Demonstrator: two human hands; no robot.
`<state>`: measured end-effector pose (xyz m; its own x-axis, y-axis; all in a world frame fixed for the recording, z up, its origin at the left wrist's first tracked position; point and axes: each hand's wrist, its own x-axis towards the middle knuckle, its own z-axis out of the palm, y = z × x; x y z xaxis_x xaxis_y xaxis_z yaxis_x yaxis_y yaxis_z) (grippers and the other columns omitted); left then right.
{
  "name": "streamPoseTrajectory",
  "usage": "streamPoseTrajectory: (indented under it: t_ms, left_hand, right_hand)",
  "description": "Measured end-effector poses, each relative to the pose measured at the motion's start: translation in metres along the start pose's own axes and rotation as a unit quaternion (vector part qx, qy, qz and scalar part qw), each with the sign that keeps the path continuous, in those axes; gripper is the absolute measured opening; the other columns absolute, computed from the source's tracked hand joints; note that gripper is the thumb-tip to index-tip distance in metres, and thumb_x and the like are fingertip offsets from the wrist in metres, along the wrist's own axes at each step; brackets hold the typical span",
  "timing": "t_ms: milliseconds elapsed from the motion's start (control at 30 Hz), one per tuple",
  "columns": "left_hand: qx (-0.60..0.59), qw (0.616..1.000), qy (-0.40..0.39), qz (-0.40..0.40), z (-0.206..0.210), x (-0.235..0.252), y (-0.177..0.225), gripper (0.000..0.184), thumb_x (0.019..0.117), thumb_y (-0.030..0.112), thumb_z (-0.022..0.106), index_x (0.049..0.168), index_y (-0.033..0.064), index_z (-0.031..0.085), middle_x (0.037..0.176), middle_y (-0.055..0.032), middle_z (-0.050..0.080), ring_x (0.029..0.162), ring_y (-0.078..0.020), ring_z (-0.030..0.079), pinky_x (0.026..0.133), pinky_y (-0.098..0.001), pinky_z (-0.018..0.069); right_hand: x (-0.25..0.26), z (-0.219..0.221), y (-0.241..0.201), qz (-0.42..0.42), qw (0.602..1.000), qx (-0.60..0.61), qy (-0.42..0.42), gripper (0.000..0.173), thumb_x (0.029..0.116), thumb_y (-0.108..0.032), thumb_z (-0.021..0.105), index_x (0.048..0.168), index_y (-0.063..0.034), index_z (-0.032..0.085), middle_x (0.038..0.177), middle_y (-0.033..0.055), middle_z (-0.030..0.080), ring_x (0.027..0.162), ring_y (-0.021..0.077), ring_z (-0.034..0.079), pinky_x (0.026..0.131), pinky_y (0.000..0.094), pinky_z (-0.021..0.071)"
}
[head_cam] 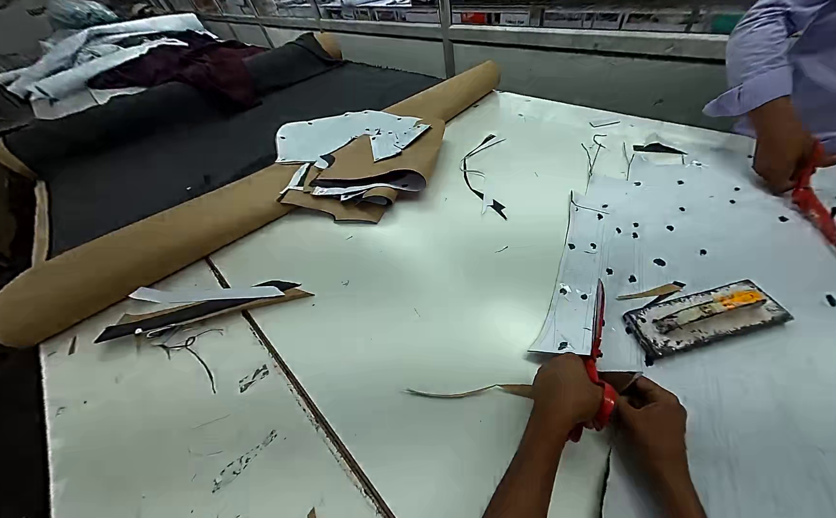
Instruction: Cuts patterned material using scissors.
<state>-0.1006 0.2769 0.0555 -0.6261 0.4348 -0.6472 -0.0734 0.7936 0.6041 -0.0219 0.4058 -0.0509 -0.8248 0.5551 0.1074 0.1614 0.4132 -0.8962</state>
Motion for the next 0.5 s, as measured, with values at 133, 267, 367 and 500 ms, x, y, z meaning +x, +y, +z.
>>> streamPoseTrajectory:
  t_ms: [133, 267, 367, 500]
  left_hand:
    - [0.002, 1.000, 0.004, 0.004, -0.0027, 0.0019, -0.0013, 0.023, 0.0999, 0.018, 0.061, 0.109, -0.0031, 0.064, 0.106, -0.0190, 0.067, 0.099, -0.0292, 0.067, 0.086, -0.0482, 0.0541]
    - [-0.013, 1.000, 0.016, 0.004, -0.0024, 0.0006, -0.0016, 0.022, 0.0993, 0.017, 0.062, 0.109, -0.0027, 0.064, 0.105, -0.0182, 0.067, 0.097, -0.0281, 0.067, 0.085, -0.0470, 0.0542]
    - [-0.019, 1.000, 0.014, -0.006, -0.0023, -0.0009, 0.0005, 0.023, 0.0989, 0.017, 0.062, 0.112, -0.0025, 0.063, 0.105, -0.0180, 0.067, 0.095, -0.0272, 0.067, 0.084, -0.0456, 0.0547]
    - [-0.010, 1.000, 0.015, -0.006, -0.0004, 0.0012, 0.0007, 0.022, 0.0974, 0.015, 0.064, 0.110, -0.0034, 0.064, 0.107, -0.0190, 0.067, 0.100, -0.0291, 0.067, 0.087, -0.0471, 0.0544]
  right_hand:
    - [-0.0010, -0.0001, -0.0001, 0.011, 1.000, 0.010, -0.002, 0.013, 0.0747, -0.019, 0.076, 0.083, -0.0103, 0.073, 0.065, -0.0049, 0.065, 0.052, 0.0040, 0.055, 0.050, 0.0275, 0.0468]
    - [-0.0008, 0.0000, 0.0004, 0.019, 1.000, 0.023, 0.000, 0.010, 0.0755, -0.014, 0.076, 0.084, -0.0089, 0.072, 0.066, -0.0026, 0.067, 0.051, 0.0055, 0.057, 0.050, 0.0278, 0.0485]
    - [-0.0019, -0.0010, -0.0026, 0.022, 0.999, 0.025, 0.000, 0.009, 0.0755, -0.012, 0.075, 0.082, -0.0091, 0.071, 0.064, -0.0046, 0.065, 0.050, 0.0030, 0.056, 0.048, 0.0244, 0.0471]
    - [-0.0024, 0.0002, -0.0025, 0.020, 0.999, 0.035, 0.005, 0.009, 0.0744, -0.011, 0.076, 0.082, -0.0092, 0.071, 0.064, -0.0045, 0.065, 0.050, 0.0027, 0.056, 0.049, 0.0238, 0.0475]
